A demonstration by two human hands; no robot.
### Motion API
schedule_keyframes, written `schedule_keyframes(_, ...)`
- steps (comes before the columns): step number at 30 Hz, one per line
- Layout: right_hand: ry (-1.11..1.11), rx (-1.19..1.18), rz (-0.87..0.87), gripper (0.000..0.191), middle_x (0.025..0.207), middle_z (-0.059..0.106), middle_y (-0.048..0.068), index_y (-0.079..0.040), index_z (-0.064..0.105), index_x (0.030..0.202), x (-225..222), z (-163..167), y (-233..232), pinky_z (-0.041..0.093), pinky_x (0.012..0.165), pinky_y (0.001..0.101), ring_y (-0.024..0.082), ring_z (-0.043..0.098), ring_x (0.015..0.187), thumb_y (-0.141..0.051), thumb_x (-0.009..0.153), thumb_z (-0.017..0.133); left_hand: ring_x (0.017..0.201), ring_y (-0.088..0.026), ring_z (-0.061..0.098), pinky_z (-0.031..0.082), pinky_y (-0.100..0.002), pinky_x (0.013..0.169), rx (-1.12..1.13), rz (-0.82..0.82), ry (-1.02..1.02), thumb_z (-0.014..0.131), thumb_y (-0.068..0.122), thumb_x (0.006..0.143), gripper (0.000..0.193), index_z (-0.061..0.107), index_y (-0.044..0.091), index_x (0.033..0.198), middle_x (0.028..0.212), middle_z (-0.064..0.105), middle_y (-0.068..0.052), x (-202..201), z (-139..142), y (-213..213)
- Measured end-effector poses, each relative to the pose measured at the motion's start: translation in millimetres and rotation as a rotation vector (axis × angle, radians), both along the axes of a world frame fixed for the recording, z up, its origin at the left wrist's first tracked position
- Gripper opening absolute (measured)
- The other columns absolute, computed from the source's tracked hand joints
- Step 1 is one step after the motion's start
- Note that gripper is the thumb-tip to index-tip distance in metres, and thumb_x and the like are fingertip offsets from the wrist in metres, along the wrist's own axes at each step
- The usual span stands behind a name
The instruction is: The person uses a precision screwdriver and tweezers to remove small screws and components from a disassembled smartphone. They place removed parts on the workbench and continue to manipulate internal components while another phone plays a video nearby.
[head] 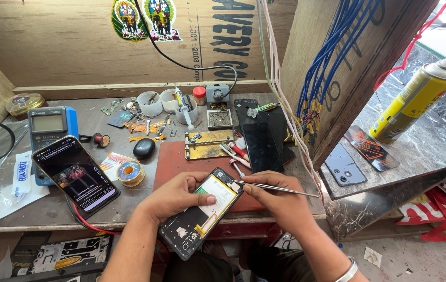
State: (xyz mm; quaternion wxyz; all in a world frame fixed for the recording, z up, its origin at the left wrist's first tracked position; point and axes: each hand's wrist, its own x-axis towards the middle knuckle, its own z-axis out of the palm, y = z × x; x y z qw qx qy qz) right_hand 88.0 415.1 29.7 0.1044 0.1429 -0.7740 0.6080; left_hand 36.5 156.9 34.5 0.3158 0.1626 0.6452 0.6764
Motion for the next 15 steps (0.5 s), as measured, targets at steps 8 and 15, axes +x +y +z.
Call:
schedule_keyframes(8,0.015,0.196,0.091,0.024,0.097,0.081,0.004,-0.003,0.082,0.104,-13,11,18,0.057,0.078,0.0249,0.01,0.074,0.088,-0.014,0.083,0.08,0.084,-0.011,0.075,0.061,-0.026,0.073,0.003,-0.029,-0.005,0.081,0.01,0.08,0.056,0.062,-0.007,0.13,0.105,0.078,-0.011,-1,-4,4)
schedule_keyframes(15,-0.269,-0.38,0.105,0.027,0.101,0.08,0.014,0.004,0.077,0.111,-6,-14,-4,0.06,0.085,0.0291,0.016,0.075,0.093,-0.009,0.087,0.076,0.085,-0.011,0.074,0.06,-0.025,0.074,0.068,-0.053,-0.01,0.081,0.01,0.081,0.058,0.061,-0.008,0.133,0.107,0.078,-0.012,-2,-3,-3)
